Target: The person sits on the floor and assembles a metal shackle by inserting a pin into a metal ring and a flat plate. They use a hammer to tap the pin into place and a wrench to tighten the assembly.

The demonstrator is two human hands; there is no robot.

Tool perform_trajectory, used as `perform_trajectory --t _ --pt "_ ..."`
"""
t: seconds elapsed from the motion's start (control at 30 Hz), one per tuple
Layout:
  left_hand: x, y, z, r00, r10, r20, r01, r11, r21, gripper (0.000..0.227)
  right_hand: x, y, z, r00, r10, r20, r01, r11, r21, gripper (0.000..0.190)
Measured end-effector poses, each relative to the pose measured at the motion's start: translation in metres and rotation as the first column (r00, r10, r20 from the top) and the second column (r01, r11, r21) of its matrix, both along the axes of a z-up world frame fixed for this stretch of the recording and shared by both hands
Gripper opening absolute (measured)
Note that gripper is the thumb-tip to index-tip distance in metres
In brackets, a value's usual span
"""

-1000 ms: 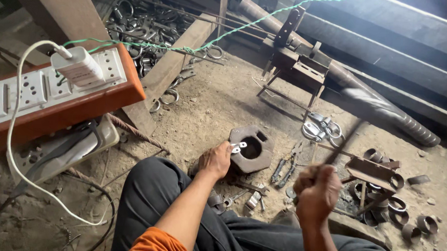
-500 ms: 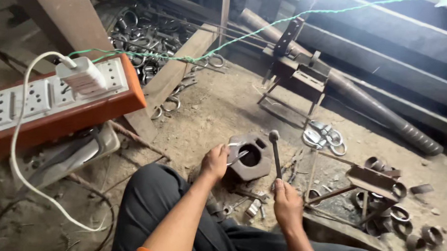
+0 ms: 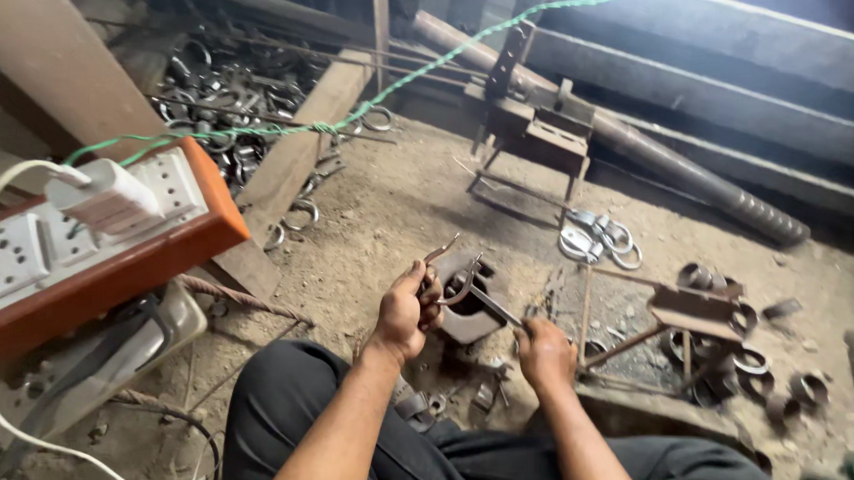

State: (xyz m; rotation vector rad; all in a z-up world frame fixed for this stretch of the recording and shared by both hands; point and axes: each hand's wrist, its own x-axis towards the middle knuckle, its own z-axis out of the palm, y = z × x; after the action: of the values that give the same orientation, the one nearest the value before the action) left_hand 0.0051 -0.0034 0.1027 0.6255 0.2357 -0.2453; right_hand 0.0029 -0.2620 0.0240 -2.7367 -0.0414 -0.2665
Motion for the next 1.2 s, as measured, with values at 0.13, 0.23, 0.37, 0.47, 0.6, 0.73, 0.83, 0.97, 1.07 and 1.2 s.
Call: perform_trajectory --t 0.13,0.23,0.37,0.47,0.6,0.73,0.83,0.97,1.07,1.2 --pt "-0.005 -0.018 -0.013 0.998 -0.021 -0.061 0.022 1.000 0.013 0.033 -0.016 0.004 0.006 0.989 -0.045 0.140 0.038 0.998 0.049 0.029" --pt "-0.004 -0.020 -0.007 0.999 -0.029 0.018 0.027 0.994 0.103 0.033 -0.027 0.014 0.017 1.000 0.022 0.005 -0.022 0.983 0.184 0.023" --pt "-0.009 -0.022 0.012 0.996 -0.024 0.088 0.011 0.988 0.153 0.037 -0.049 0.018 -0.004 0.885 0.156 -0.438 -0.120 0.987 0.110 0.026" --pt "-0.011 -0.021 0.019 0.992 -0.019 0.126 0.005 0.994 0.107 0.037 -0.057 0.024 -0.009 0.836 0.188 -0.516 -0.231 0.973 -0.021 0.044" --pt "-0.018 -0.016 0.021 0.976 -0.060 0.207 0.007 0.969 0.247 0.039 -0.058 0.044 0.002 0.754 0.127 -0.644 -0.286 0.947 -0.147 0.070" --pt "-0.017 -0.019 0.026 0.983 -0.098 0.157 0.064 0.976 0.208 0.033 -0.061 0.045 -0.002 0.777 0.158 -0.609 -0.278 0.955 -0.107 0.059" --pt "-0.019 -0.022 0.028 0.978 -0.125 0.166 0.089 0.973 0.211 0.031 -0.060 0.038 -0.013 0.840 0.210 -0.500 -0.269 0.962 -0.047 0.055" --pt "-0.024 -0.023 0.023 0.963 -0.142 0.228 0.103 0.979 0.175 0.029 -0.057 0.029 -0.008 0.912 0.140 -0.385 -0.129 0.990 0.055 0.050" --pt "-0.027 -0.020 0.015 0.949 -0.158 0.274 0.099 0.971 0.216 0.027 -0.051 0.015 0.022 0.928 0.082 -0.363 -0.034 0.990 0.138 0.041" --pt "-0.026 -0.018 0.010 0.930 -0.175 0.323 0.078 0.953 0.291 0.026 -0.045 -0.003 0.086 0.852 0.030 -0.523 0.181 0.920 0.347 0.022"
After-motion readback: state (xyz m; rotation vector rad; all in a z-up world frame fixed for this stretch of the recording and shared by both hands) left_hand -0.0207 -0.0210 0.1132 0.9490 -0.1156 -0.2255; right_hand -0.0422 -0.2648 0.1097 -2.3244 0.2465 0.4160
